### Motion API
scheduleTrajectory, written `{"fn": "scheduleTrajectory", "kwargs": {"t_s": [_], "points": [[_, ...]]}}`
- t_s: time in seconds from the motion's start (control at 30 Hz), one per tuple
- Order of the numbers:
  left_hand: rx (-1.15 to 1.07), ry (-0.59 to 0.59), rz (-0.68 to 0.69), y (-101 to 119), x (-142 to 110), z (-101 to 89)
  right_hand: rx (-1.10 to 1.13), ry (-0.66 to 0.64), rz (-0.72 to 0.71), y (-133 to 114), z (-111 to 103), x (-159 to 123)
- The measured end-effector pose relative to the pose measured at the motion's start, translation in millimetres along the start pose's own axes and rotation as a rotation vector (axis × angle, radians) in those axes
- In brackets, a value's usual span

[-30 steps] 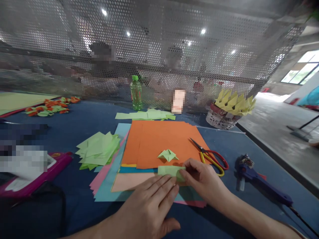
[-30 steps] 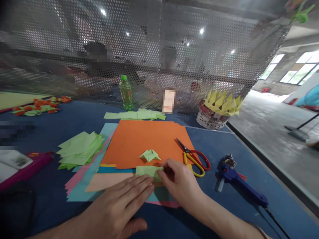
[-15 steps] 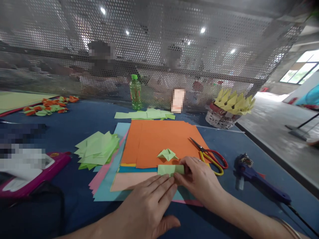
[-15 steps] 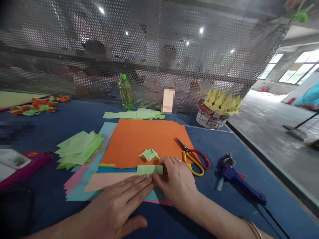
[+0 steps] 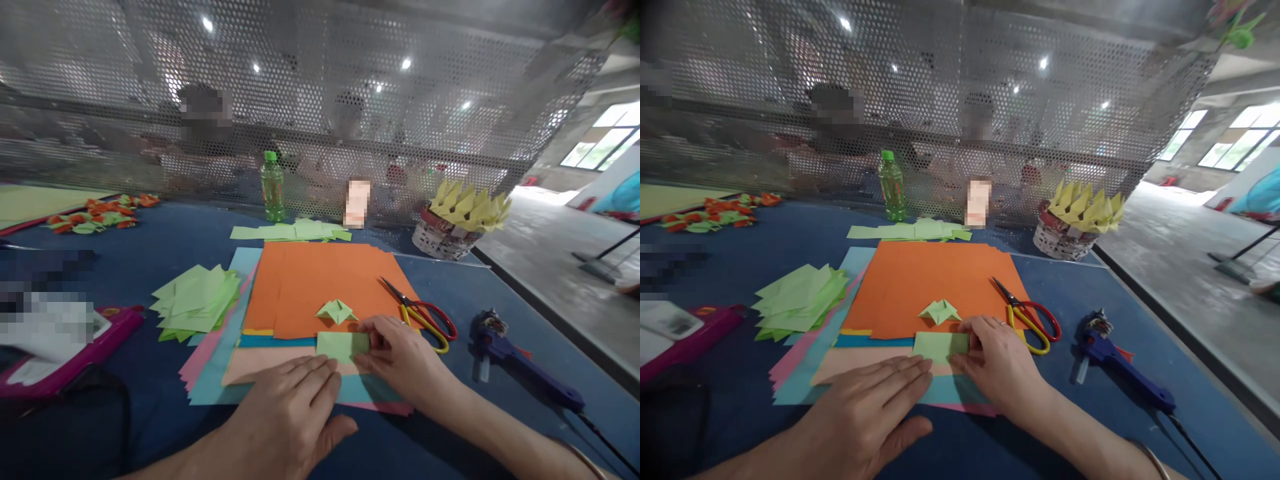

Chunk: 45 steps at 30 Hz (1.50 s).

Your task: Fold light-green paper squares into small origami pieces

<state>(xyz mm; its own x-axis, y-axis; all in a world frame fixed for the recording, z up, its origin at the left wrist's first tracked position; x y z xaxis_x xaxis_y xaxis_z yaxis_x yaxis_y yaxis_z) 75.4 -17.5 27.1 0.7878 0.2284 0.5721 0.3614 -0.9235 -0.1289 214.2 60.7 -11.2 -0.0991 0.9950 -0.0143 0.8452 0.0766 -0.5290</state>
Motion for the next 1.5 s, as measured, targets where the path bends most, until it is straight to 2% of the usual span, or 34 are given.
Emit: {"fn": "scheduleTrajectory", "kwargs": {"t_s": [0.17, 0.3, 0.43, 0.53, 0.73, 1.0, 1.5], "points": [[-0.115, 0.004, -0.045, -8.7, -1.1, -2.2, 0.103, -0.012, 0.018, 7.3, 0.5, -0.3], [-0.158, 0.05, -0.212, -39.6, -7.8, -8.2, 0.098, -0.004, 0.006, 5.8, -0.4, -1.5], [-0.242, -0.093, -0.487, -82.6, -14.0, 3.5, 0.066, 0.014, 0.005, 2.8, -2.0, -1.1], [-0.304, -0.192, -0.585, -97.6, -9.3, 11.6, 0.081, 0.023, 0.011, 3.5, -1.9, -0.9], [-0.473, -0.261, -0.632, -95.8, 1.0, 25.8, 0.129, 0.043, -0.026, 4.9, -3.2, -2.1], [-0.658, -0.253, -0.76, -95.5, -15.1, 39.3, 0.224, 0.036, -0.058, 5.8, -1.9, -2.8], [-0.718, -0.161, -0.763, -93.1, -16.8, 34.6, 0.288, 0.041, -0.145, -1.1, -11.4, -7.9]]}}
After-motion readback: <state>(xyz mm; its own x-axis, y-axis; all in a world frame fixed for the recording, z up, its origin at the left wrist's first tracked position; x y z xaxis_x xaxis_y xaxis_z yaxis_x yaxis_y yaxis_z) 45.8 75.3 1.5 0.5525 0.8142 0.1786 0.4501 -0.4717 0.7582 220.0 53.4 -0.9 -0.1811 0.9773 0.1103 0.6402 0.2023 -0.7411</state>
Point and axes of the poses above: each hand's wrist, its own x-axis towards the middle knuckle, its own z-axis out of the palm, y = z × x, the point moved 9 cm from there along x, towards the middle knuckle, and after that the axes turned 12 degrees about z, right-handed, at the moved point
